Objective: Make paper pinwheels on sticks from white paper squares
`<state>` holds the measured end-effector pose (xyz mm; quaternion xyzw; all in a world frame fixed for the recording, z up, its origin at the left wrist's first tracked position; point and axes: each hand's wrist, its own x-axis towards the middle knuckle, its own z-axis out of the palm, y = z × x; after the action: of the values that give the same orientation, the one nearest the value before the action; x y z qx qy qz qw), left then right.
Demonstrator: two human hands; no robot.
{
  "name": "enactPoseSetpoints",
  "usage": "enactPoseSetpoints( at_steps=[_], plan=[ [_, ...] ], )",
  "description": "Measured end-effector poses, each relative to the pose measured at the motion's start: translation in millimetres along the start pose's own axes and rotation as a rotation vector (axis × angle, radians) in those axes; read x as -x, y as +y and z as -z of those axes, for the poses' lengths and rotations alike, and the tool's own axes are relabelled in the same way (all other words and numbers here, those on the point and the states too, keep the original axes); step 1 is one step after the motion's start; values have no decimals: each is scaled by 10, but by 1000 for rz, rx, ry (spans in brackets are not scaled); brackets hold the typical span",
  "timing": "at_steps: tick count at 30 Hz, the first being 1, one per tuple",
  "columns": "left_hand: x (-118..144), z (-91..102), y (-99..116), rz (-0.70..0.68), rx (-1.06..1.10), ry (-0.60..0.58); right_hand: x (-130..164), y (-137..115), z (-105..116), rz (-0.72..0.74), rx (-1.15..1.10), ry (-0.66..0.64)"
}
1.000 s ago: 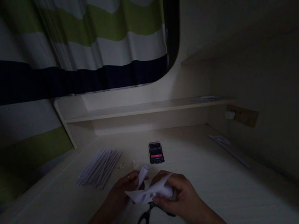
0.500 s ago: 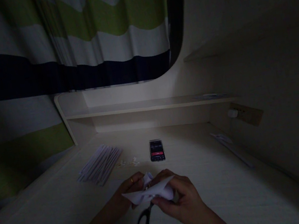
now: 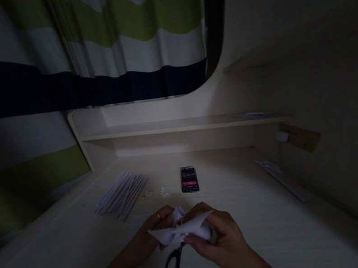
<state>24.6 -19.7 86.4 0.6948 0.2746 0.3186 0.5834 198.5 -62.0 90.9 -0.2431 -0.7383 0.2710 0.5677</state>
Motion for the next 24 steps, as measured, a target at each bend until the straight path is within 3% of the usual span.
enactPoseSetpoints(
  at_steps=[6,13,18,24],
  plan=[
    [2,10,-22,-14,-5,-6,11,9,5,-11,15,6],
    [-4,18,3,-82,23,-15,-2,-36,-27,-154,78,75],
    [-24,-4,-9,-109,123,34,-20,-28,-54,-236,68,114],
    [-27,-41,25,-85,135,126,5,30,-122,-289,-105,137]
  ],
)
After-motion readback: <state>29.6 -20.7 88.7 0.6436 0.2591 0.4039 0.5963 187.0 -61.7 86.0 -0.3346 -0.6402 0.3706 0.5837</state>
